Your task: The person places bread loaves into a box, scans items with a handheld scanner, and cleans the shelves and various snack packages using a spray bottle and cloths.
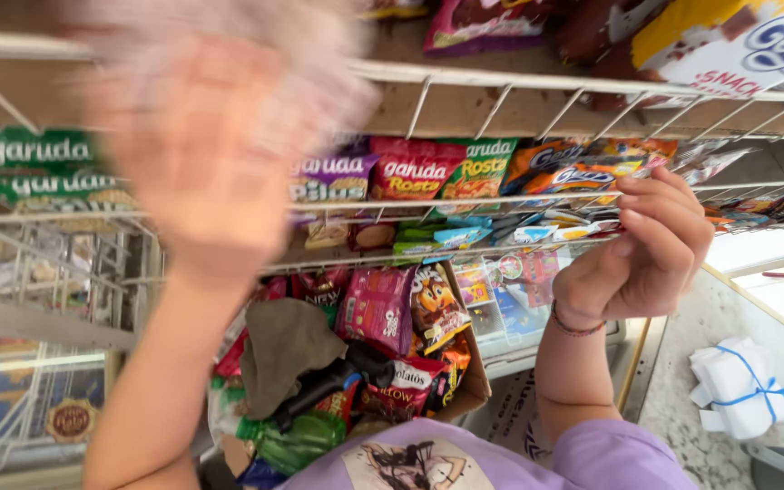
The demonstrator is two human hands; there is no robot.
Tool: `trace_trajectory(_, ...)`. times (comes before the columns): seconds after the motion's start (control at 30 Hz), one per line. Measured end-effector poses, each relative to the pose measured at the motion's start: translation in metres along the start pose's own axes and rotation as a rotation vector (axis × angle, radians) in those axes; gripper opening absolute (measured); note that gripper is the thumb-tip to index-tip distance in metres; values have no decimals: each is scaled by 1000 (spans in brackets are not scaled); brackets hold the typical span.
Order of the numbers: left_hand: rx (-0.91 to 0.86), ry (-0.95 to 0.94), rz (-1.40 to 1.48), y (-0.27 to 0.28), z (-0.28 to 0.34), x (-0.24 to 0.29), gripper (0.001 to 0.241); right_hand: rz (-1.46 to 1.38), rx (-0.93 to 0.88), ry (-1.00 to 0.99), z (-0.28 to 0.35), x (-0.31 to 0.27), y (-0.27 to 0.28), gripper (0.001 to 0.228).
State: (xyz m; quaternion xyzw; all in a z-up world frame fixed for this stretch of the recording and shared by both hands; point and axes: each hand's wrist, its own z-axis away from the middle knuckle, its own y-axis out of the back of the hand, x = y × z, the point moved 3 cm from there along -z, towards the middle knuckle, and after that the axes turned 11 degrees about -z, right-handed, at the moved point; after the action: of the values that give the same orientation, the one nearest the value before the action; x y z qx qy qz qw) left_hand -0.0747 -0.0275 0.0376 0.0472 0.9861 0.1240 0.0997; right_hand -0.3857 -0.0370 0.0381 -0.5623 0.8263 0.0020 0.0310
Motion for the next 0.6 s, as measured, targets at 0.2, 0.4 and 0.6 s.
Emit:
trace_trajectory(0.2, 10, 147, 26, 48, 97, 4, 38, -154, 27, -49, 56, 14, -3, 19)
trace_trajectory(0.4, -297, 3, 209, 28, 212, 86, 28, -198, -541, -418, 155, -21, -24, 22)
trace_trajectory(0.6, -781, 194, -84, -24, 268, 86, 57, -174, -1018, -606, 221, -33, -53, 40)
